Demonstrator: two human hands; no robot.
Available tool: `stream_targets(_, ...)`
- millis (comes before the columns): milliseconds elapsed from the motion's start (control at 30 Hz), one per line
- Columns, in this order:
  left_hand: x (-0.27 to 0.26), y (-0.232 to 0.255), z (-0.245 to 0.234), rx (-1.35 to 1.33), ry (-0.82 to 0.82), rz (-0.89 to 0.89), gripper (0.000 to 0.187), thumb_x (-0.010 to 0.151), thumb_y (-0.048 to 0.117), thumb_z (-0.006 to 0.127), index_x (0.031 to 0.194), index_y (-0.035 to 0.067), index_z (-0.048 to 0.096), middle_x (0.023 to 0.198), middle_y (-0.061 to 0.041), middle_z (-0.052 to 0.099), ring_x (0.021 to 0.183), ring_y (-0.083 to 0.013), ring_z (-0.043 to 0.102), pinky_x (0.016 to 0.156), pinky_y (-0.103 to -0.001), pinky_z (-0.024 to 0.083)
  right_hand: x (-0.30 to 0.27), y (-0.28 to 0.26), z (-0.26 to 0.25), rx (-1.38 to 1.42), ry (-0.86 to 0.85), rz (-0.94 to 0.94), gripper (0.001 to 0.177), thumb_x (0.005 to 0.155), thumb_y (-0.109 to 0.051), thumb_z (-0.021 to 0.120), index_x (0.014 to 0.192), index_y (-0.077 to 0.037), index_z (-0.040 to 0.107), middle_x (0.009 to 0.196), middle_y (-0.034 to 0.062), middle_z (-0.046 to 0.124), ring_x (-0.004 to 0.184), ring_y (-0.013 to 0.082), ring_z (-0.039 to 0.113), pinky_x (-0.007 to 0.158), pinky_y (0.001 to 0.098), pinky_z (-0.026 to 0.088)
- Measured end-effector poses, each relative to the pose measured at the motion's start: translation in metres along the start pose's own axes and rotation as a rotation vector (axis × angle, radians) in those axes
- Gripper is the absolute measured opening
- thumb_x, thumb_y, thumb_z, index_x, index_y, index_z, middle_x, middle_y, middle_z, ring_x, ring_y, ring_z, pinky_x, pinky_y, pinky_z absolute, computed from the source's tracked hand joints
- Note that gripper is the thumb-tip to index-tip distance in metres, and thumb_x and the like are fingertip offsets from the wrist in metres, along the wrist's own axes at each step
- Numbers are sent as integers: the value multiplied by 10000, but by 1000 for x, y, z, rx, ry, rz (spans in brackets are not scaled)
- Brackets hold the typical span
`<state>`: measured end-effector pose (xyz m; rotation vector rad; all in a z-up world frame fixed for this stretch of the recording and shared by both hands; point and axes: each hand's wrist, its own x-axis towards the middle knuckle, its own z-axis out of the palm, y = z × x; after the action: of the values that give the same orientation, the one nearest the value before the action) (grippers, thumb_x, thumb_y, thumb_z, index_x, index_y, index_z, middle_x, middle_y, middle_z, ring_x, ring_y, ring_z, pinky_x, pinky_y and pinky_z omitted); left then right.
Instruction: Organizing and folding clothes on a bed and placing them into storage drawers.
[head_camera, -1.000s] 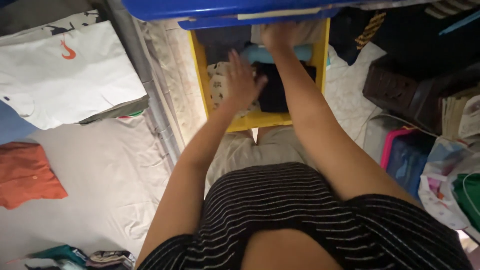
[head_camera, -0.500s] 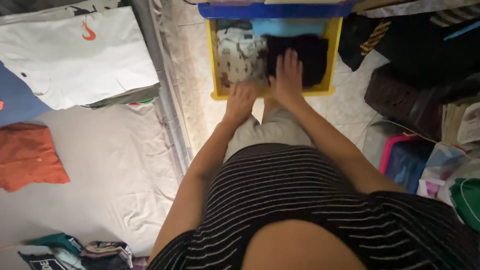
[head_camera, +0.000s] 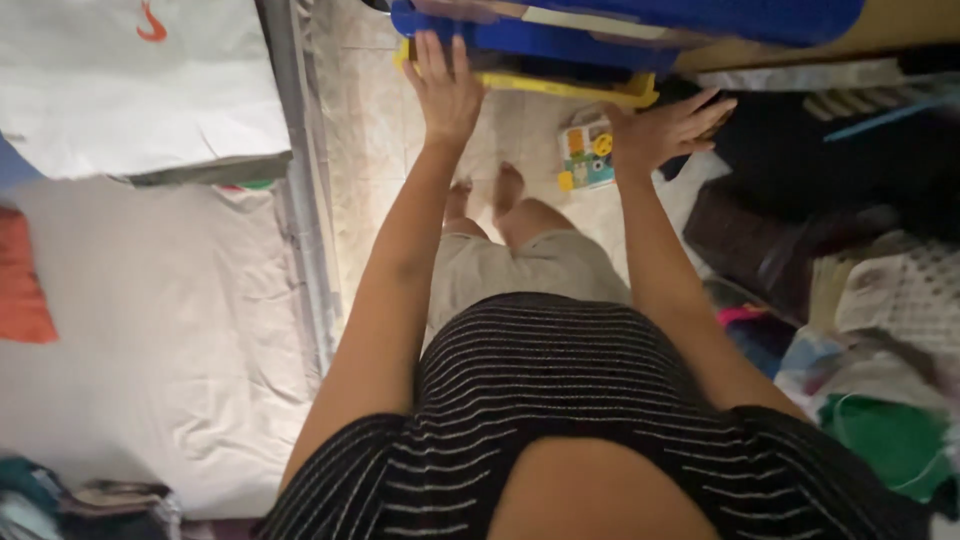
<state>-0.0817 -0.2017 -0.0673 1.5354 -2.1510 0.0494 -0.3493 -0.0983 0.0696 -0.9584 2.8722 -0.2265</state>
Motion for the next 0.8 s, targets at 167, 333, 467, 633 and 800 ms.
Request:
stream_targets(167,32,11,16,98,172,-59,897,909,377,794,1592,91,289,1643,-233,189,1526,-443,245,1232,-705,161,40,-23,17,-22,-188,216,1497,674,-782,902,1591,3,16,1685,232,-76,1589,386,19,1182,749,128)
stream_targets(333,33,8,19,79,190,-34,933,890,419,802,1595,81,293,1626,-195,227,1512,-396,244,1199,-704,178,56,-11,55,-4,-222,324,1564,589,-771,890,1613,-74,-64,1693,218,-53,1578,358,106,1194,714,131)
stream_targets(467,9,8,2,124,94,-99,920,902,348,820,1600,77,285,1622,-188,237,1526,-391,218,1243,-685,163,42,-5,73,51,-244,310,1573,605,-828,864,1603,-45,-66,1703,183,-33,1571,332,130,1189,736,104)
stream_targets(633,-98,28,-67,-301,-57,-605,1043,803,290,841,1586,-46,240,1662,-287,194,1523,-441,206,1254,-572,190,52,95,215,215,-465,-447,637,1055,-651,495,1398,-141,661,1421,100,680,1361,262,591,1220,402,422)
stream_targets(800,-337,29,-118,-55,-500,-1042,1068,828,305,828,1586,-73,176,1665,-270,221,1539,-380,235,1235,-447,232,4,176,275,-19,-1197,-683,551,915,-463,691,1172,23,652,1054,254,725,974,358,698,870,463,536)
